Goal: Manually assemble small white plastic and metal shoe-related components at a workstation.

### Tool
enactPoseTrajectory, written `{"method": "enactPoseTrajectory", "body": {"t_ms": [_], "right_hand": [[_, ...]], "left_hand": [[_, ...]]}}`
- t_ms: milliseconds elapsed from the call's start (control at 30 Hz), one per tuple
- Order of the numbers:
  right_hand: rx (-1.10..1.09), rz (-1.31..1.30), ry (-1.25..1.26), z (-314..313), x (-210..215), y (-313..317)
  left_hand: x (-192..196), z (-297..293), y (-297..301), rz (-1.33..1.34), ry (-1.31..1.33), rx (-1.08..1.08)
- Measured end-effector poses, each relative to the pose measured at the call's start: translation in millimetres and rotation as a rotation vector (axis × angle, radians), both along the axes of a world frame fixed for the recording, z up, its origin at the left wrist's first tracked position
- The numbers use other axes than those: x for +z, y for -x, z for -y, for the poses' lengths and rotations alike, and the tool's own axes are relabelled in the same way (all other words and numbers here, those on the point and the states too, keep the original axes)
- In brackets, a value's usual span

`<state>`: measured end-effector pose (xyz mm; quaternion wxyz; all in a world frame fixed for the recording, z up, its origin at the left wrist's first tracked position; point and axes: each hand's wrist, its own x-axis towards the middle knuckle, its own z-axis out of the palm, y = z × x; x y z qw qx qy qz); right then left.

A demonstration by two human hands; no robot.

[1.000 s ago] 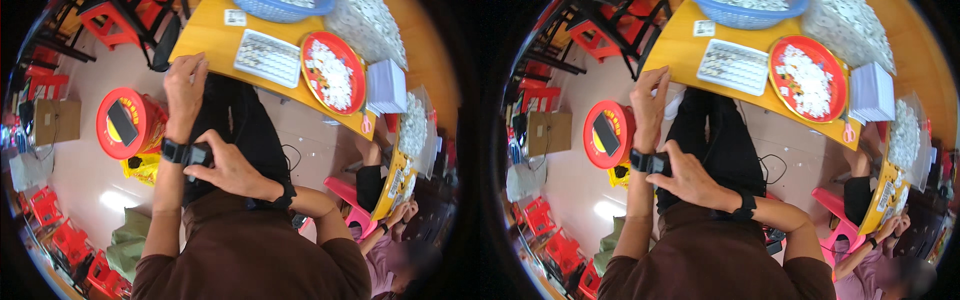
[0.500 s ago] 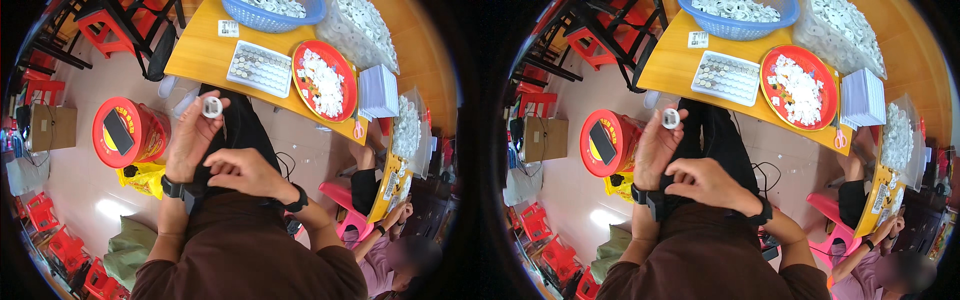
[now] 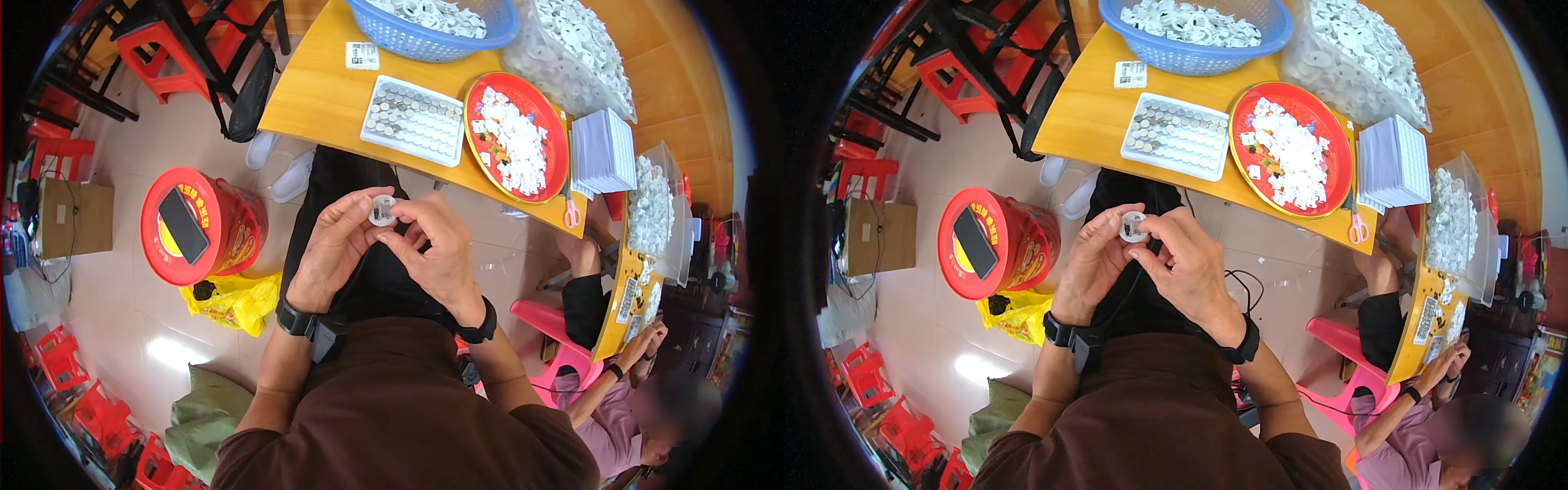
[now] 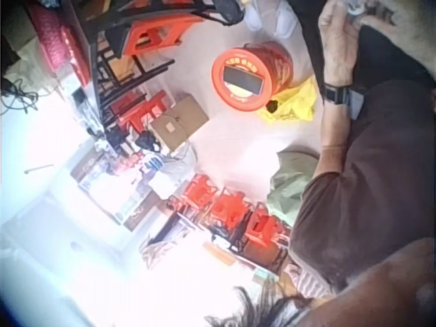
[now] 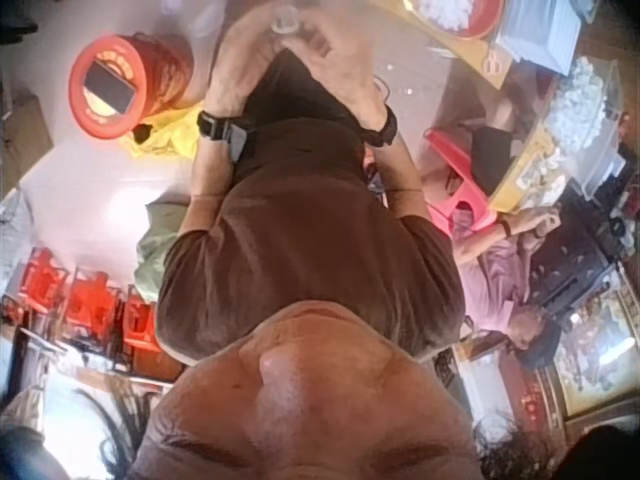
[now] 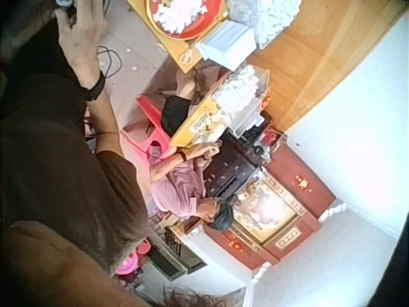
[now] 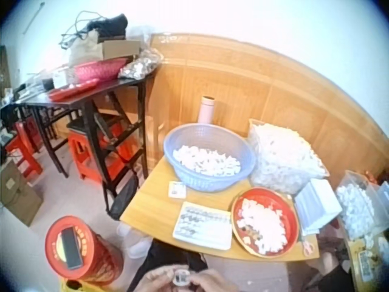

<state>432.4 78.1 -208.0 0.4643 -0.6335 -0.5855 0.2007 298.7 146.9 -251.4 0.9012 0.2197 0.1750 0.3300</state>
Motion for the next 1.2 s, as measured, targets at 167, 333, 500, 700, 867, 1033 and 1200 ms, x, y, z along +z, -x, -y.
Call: {"method": "enactPoseTrajectory", "body": {"t_ms": [167,333,500,700,867,1033,1200], "right_hand": [[-0.049,-0.038,-0.023,-3.1,5.1,-28.5],[-0.366,0.084,0.031,-13.3,4.9,-105.9],[-0.443,0.183,0.158,-29.2,4.4,-150.0],[-0.381,0.224,0.173,-61.8,0.5,-153.7],[-0.391,0.189,0.142,-74.1,-0.2,-145.8],[-0.345,0.146,0.141,-80.7,0.9,-126.3],[-0.189,0.151,0.022,-99.5,-1.8,-94.1]], "left_hand": [[11.2,-4.2,-10.0,-0.145,-0.016,0.061],[13.0,-16.3,-20.4,-0.190,-0.004,0.071],[8.3,-29.0,-23.9,-0.201,0.016,0.076],[0.2,-40.2,-25.0,-0.210,0.046,0.085],[0.7,-43.5,-19.2,-0.189,0.040,0.074],[-0.2,-43.9,-12.7,-0.190,0.046,0.069],[4.1,-41.1,-5.7,-0.195,0.053,0.060]]}}
